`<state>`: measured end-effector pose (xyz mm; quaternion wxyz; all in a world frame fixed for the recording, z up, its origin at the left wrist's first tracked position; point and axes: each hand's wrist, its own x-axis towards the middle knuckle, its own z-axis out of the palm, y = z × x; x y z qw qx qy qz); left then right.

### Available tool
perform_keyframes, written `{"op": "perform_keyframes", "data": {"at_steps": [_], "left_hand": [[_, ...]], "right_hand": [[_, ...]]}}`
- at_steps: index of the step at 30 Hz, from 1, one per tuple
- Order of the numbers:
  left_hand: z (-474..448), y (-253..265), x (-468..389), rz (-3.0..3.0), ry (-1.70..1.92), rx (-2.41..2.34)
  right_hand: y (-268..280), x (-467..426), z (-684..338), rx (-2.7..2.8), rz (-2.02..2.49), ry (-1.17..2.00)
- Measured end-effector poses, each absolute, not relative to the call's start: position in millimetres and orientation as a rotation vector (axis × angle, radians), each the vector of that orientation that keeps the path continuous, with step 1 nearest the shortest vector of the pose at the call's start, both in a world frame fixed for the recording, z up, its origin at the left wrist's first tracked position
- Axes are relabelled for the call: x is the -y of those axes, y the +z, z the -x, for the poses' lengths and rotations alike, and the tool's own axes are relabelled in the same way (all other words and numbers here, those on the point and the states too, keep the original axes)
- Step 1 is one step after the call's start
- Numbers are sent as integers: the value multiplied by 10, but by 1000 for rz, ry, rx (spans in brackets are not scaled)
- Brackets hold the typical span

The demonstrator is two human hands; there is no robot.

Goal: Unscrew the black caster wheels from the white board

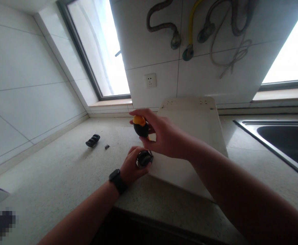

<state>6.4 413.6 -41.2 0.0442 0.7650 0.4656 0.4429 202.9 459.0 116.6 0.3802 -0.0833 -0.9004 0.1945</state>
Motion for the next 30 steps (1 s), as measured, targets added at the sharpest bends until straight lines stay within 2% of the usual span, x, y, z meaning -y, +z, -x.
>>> {"op": "perform_keyframes", "data": {"at_steps": [3,9,18,26,30], "left_hand": [[-51,-441,-4148,-2353,1363,-1424],[-57,-417,-4142,-2348,1324,-1460],[-55,-415,-4138,-2349,1328,-1421],[-51,-435,-4150,-2328,1309,-1467],[-72,-397,-4133,-2368,1329,-1462]], "right_hand": [[1174,-4559,-2036,2326,196,479],[1192,-4529,-2041,2356,325,174],[1197,-4512,-2030,2361,368,338],[1233,-4431,-2053,2402,418,121],[1220,-4497,-2045,2362,395,247]]}}
